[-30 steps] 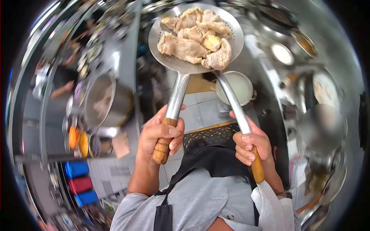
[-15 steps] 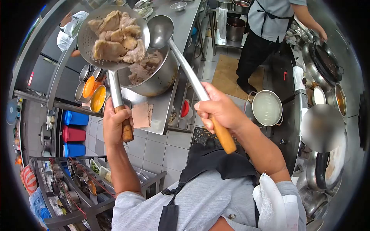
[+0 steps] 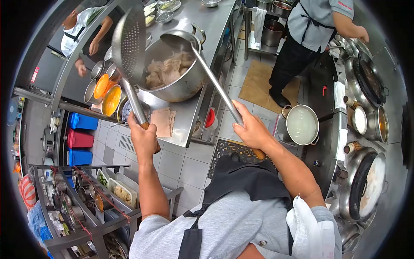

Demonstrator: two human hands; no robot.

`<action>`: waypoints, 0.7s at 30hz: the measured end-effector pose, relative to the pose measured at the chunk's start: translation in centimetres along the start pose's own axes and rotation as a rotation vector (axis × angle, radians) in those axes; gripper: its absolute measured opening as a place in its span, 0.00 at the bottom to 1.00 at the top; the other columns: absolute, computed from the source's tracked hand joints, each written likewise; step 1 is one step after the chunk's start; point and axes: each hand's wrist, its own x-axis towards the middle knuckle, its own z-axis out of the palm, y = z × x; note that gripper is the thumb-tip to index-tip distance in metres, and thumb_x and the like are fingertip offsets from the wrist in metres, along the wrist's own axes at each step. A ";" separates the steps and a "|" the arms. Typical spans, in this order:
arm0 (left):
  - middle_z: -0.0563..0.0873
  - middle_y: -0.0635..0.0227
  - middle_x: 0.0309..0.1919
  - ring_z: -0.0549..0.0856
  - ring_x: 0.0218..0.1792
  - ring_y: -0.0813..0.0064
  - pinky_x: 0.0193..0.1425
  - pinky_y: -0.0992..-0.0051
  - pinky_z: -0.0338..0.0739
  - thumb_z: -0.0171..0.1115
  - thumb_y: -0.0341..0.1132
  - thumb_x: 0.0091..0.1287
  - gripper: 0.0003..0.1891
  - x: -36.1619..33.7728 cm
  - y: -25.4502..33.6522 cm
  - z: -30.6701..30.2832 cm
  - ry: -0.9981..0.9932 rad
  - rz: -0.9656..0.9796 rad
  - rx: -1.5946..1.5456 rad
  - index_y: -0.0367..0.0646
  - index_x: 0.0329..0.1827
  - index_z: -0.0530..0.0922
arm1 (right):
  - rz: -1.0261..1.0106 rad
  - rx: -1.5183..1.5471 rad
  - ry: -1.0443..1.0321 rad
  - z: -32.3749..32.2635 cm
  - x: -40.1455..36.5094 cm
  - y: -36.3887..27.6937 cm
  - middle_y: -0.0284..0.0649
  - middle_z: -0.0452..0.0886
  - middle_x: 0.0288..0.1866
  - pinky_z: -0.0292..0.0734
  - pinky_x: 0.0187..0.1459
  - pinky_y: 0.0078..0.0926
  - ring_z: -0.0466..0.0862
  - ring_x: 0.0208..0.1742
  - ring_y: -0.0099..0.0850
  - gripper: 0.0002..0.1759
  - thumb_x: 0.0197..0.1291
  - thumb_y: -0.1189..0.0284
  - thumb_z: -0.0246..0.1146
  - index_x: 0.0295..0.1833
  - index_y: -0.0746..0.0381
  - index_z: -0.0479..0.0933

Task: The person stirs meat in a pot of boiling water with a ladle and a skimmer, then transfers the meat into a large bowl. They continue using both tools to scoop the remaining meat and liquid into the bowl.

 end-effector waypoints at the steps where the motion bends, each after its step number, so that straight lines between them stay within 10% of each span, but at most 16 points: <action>1: 0.77 0.66 0.28 0.77 0.20 0.78 0.24 0.77 0.74 0.57 0.22 0.57 0.37 -0.9 2.2 0.4 -0.006 -0.054 -0.102 0.33 0.73 0.58 | -0.014 0.023 0.018 -0.1 -0.2 0.3 0.51 0.82 0.38 0.78 0.45 0.41 0.85 0.39 0.46 0.41 0.64 0.73 0.59 0.81 0.61 0.51; 5: 0.78 0.65 0.28 0.78 0.18 0.75 0.22 0.75 0.77 0.59 0.23 0.56 0.36 -3.1 6.2 0.3 -0.199 -0.180 -0.568 0.32 0.71 0.60 | -0.356 0.255 0.264 0.2 -2.1 5.2 0.44 0.82 0.42 0.78 0.36 0.29 0.81 0.32 0.30 0.41 0.65 0.78 0.60 0.81 0.61 0.52; 15: 0.76 0.61 0.33 0.78 0.23 0.73 0.21 0.71 0.77 0.63 0.20 0.59 0.35 -9.3 8.9 10.5 -1.256 -0.808 -1.264 0.43 0.71 0.62 | 0.055 0.929 0.569 -1.9 -20.6 8.7 0.34 0.69 0.24 0.66 0.14 0.20 0.68 0.13 0.20 0.45 0.63 0.81 0.62 0.82 0.59 0.48; 21: 0.74 0.61 0.31 0.74 0.20 0.76 0.17 0.74 0.72 0.61 0.20 0.56 0.35 -13.5 15.6 20.6 -1.651 -0.803 -0.899 0.37 0.71 0.65 | 0.082 0.993 1.036 -1.7 -30.2 8.1 0.34 0.69 0.25 0.67 0.15 0.20 0.69 0.13 0.19 0.44 0.64 0.79 0.61 0.82 0.59 0.49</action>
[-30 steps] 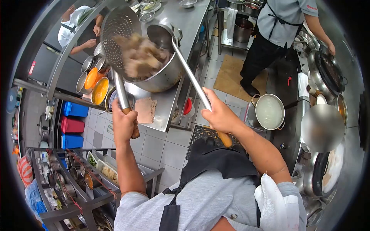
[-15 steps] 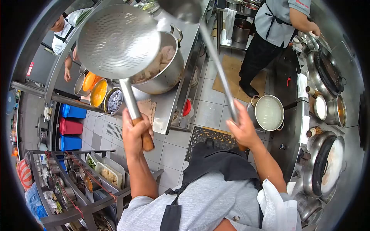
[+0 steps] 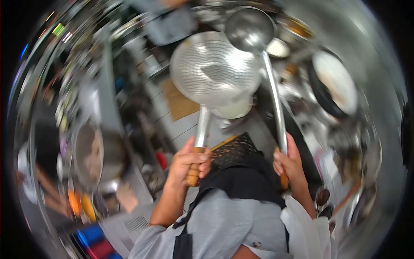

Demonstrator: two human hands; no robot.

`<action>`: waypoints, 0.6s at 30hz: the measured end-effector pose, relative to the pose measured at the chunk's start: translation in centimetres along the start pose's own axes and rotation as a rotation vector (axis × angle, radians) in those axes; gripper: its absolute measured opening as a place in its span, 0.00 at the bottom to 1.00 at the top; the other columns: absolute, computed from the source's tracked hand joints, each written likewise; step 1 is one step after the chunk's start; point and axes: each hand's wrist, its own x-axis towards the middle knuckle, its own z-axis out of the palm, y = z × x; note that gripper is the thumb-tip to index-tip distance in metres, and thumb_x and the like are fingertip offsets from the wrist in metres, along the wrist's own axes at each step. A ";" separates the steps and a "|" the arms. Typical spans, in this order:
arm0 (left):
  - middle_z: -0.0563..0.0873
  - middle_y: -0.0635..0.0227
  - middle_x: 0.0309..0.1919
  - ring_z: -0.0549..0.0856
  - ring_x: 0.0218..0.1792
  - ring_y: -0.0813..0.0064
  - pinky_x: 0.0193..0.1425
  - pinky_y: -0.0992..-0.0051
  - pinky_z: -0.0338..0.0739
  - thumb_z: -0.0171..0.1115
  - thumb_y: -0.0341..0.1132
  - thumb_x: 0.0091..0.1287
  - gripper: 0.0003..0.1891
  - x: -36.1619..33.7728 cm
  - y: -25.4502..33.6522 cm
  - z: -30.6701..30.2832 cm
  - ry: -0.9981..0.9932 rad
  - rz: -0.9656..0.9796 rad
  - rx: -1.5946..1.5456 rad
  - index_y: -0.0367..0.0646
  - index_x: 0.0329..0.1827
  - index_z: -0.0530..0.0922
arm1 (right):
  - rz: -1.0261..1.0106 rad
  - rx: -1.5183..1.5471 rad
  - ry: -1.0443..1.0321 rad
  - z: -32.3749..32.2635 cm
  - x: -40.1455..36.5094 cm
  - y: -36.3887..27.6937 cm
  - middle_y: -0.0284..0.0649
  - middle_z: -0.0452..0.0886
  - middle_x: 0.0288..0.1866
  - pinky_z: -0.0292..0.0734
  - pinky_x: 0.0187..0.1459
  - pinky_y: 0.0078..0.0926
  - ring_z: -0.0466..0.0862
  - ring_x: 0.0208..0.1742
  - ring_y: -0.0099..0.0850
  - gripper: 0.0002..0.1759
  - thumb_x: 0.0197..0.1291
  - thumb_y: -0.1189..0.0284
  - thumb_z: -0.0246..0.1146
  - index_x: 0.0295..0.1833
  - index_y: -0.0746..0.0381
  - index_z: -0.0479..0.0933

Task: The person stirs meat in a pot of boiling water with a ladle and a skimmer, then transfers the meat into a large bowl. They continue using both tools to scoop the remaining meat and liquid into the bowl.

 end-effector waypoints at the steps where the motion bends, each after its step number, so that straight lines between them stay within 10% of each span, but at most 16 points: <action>1: 0.75 0.61 0.31 0.74 0.19 0.76 0.17 0.74 0.71 0.61 0.20 0.56 0.34 1.7 -0.1 1.5 -0.027 -0.010 0.066 0.37 0.70 0.66 | -0.081 -0.040 0.087 -1.8 -0.7 -0.9 0.34 0.70 0.25 0.67 0.15 0.20 0.69 0.13 0.19 0.43 0.64 0.79 0.61 0.82 0.60 0.50; 8: 0.77 0.63 0.29 0.76 0.17 0.75 0.17 0.75 0.75 0.62 0.24 0.52 0.30 15.9 0.6 16.2 -0.172 0.108 0.685 0.35 0.61 0.66 | -0.303 -0.682 0.690 -19.7 -2.4 -14.5 0.35 0.77 0.30 0.67 0.18 0.23 0.71 0.16 0.21 0.37 0.65 0.77 0.61 0.79 0.58 0.58; 12: 0.77 0.66 0.27 0.77 0.20 0.77 0.20 0.76 0.75 0.63 0.26 0.53 0.31 26.1 -0.2 24.9 -0.265 0.200 1.002 0.33 0.62 0.66 | -0.014 -0.988 0.821 -27.7 -3.1 -24.3 0.38 0.79 0.31 0.71 0.22 0.25 0.73 0.20 0.22 0.38 0.64 0.72 0.60 0.80 0.54 0.58; 18: 0.77 0.65 0.22 0.77 0.17 0.75 0.20 0.70 0.73 0.61 0.23 0.54 0.30 38.9 -4.1 34.5 -0.314 0.311 1.361 0.32 0.63 0.65 | -0.086 -1.585 0.778 -44.4 0.4 -25.5 0.61 0.81 0.59 0.79 0.52 0.47 0.85 0.49 0.54 0.36 0.62 0.74 0.57 0.77 0.59 0.60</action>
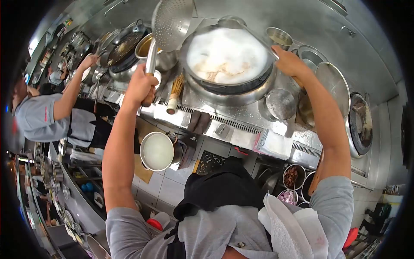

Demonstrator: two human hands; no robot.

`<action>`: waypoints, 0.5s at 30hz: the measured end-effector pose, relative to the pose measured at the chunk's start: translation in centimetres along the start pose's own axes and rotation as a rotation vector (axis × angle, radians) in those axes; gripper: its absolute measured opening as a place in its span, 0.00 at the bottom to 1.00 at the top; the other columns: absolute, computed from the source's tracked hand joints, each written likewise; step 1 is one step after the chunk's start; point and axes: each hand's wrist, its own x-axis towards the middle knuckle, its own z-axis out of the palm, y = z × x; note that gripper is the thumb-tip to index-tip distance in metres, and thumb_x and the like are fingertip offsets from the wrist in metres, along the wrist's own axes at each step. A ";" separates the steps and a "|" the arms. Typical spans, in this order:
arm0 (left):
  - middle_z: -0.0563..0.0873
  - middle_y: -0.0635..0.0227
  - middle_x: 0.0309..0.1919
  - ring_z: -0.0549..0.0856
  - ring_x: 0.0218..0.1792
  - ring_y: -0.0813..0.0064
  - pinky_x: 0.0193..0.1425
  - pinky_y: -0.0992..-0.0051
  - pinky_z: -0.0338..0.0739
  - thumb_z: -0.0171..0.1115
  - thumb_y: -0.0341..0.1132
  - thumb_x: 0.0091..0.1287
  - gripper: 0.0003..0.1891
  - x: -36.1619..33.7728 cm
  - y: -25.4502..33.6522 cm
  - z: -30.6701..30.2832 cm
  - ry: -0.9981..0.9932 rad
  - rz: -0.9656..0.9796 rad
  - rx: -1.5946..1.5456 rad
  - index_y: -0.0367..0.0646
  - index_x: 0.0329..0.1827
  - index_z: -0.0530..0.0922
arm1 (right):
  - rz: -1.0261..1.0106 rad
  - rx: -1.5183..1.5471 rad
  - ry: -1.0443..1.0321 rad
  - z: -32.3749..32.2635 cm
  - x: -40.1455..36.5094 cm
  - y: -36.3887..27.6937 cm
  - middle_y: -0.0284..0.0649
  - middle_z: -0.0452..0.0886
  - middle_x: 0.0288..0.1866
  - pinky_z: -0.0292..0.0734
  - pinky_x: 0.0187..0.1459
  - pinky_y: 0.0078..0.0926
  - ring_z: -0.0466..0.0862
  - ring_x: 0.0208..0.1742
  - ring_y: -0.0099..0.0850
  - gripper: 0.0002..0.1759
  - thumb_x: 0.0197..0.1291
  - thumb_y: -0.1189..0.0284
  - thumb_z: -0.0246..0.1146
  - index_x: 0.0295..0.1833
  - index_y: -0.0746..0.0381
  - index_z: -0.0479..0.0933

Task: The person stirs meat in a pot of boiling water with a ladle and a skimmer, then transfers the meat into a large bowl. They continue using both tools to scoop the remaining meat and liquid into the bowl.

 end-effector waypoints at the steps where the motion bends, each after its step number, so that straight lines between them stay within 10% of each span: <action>1: 0.77 0.66 0.22 0.76 0.17 0.75 0.19 0.71 0.72 0.61 0.23 0.55 0.34 1.8 0.3 1.0 -0.009 -0.025 0.075 0.35 0.68 0.63 | 0.124 0.062 -0.111 -0.6 0.2 -0.5 0.64 0.79 0.60 0.73 0.60 0.52 0.79 0.61 0.61 0.35 0.62 0.75 0.56 0.76 0.59 0.61; 8: 0.80 0.60 0.23 0.79 0.16 0.66 0.20 0.62 0.72 0.60 0.24 0.55 0.36 14.7 -5.6 4.2 -0.035 0.033 0.535 0.33 0.71 0.63 | 0.271 0.262 -0.122 2.2 -2.1 0.9 0.61 0.81 0.59 0.76 0.56 0.50 0.84 0.56 0.56 0.35 0.60 0.77 0.53 0.76 0.57 0.63; 15: 0.77 0.64 0.23 0.77 0.17 0.73 0.19 0.68 0.72 0.59 0.21 0.55 0.37 16.0 -3.8 1.7 -0.160 0.008 0.302 0.30 0.72 0.61 | 0.373 0.330 -0.092 3.7 -6.2 0.1 0.59 0.84 0.52 0.77 0.47 0.50 0.85 0.46 0.57 0.37 0.61 0.74 0.59 0.77 0.50 0.62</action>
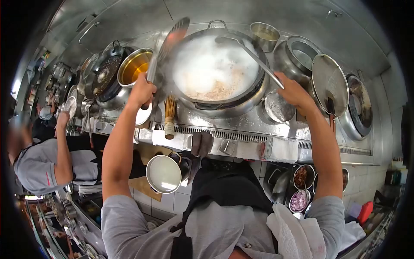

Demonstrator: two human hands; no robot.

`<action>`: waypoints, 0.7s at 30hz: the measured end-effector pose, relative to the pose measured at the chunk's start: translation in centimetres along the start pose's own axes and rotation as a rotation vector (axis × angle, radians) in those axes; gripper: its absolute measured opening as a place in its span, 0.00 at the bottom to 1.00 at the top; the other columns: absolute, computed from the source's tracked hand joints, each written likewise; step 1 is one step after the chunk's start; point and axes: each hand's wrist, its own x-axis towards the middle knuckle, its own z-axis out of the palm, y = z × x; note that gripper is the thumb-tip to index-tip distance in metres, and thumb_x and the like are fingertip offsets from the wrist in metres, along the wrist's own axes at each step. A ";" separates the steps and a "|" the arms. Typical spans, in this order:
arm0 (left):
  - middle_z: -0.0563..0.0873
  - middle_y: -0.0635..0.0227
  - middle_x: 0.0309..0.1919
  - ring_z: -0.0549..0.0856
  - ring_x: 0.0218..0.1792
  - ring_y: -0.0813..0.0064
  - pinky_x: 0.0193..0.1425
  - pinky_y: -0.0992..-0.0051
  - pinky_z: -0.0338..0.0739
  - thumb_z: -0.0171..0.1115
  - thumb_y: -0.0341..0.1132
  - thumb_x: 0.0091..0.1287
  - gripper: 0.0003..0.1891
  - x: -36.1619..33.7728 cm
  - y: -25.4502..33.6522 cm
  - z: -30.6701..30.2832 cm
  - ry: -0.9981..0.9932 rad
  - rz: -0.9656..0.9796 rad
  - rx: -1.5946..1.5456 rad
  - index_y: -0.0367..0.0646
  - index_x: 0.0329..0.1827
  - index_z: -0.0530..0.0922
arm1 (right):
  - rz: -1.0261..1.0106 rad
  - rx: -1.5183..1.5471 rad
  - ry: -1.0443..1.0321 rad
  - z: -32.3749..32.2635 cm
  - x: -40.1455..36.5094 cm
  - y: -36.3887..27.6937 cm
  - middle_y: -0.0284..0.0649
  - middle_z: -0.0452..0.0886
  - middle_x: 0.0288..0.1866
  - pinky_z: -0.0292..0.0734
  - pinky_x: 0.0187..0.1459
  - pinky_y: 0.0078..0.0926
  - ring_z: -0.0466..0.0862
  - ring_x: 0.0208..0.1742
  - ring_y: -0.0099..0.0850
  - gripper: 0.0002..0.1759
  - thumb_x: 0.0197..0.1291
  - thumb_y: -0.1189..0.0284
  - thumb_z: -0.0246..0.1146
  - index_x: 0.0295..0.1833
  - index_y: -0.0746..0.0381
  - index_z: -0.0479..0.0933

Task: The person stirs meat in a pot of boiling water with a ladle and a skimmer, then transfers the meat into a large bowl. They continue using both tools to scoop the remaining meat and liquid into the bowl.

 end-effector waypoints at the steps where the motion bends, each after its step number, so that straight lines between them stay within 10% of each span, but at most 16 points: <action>1: 0.77 0.64 0.23 0.77 0.17 0.74 0.20 0.69 0.73 0.59 0.21 0.55 0.37 -0.7 0.2 -0.6 0.027 0.060 -0.009 0.31 0.72 0.61 | -0.054 -0.066 0.041 0.6 -0.3 0.0 0.60 0.84 0.52 0.77 0.46 0.51 0.85 0.46 0.58 0.37 0.61 0.74 0.59 0.77 0.50 0.62; 11: 0.80 0.62 0.34 0.77 0.21 0.77 0.19 0.77 0.74 0.63 0.25 0.59 0.34 -8.8 1.6 0.4 -0.158 0.022 -0.760 0.35 0.71 0.63 | 0.275 0.076 0.470 10.2 -16.2 -3.4 0.64 0.82 0.55 0.77 0.52 0.57 0.82 0.51 0.66 0.42 0.65 0.75 0.62 0.82 0.51 0.53; 21: 0.77 0.57 0.33 0.75 0.21 0.74 0.16 0.77 0.72 0.59 0.21 0.61 0.26 -10.1 -0.9 3.5 -0.572 -0.159 -1.335 0.35 0.64 0.67 | 0.661 0.019 0.320 17.9 -27.6 -3.8 0.57 0.85 0.47 0.80 0.48 0.47 0.86 0.47 0.56 0.37 0.64 0.69 0.67 0.77 0.59 0.63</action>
